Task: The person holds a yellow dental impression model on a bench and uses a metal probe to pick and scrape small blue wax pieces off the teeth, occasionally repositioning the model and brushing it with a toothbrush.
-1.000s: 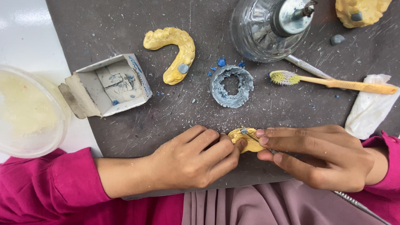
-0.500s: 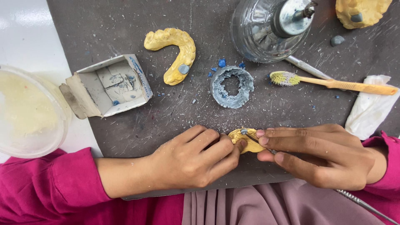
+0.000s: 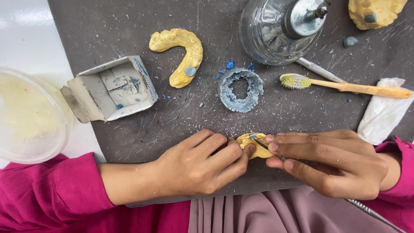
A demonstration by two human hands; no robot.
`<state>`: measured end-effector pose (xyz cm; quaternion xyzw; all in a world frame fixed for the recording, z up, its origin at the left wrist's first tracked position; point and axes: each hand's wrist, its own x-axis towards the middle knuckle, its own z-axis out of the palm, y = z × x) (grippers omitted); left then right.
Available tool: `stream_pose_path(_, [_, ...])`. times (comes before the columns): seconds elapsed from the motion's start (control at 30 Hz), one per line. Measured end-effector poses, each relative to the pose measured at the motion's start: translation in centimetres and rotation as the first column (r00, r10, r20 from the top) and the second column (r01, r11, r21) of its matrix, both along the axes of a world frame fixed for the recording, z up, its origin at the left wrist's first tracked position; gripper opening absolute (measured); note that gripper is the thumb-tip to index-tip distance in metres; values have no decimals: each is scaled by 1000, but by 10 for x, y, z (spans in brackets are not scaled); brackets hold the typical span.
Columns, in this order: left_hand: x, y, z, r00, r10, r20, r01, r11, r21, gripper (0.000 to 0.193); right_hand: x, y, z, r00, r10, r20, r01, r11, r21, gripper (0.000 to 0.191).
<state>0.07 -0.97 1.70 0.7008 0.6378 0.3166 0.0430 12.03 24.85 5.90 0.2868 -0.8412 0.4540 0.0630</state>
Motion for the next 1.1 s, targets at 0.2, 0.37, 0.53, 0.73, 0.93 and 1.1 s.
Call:
stream_pose_path(0.2, [0,0,0,1000,1,-3,-1,1000,1,20,-1,-1,0,1000,-5,-12,5,1000,13,17])
stream_pose_path(0.37, [0,0,1,1000,-2,-5,2,1000,-5,18,-1,1,1,1000,3,10,-3,1000,6,17])
stream_pose_path(0.53, [0,0,0,1000,3,-6,-3,1000,2,18,-1,0,1,1000,-3,13,3,1000,4,17])
stream_pose_path(0.73, [0,0,0,1000,1,1,-1,1000,-1,18,-1,-1,0,1000,-7,-14,7,1000,15,18])
stream_pose_path(0.93, [1,0,0,1000,3,12,-2,1000,-5,18,0,0,2,1000,-8,12,8,1000,16,17])
stream_pose_path(1.1, [0,0,-1,1000,-3,3,3,1000,-2,19,0,0,0,1000,0,-13,0,1000,17,20])
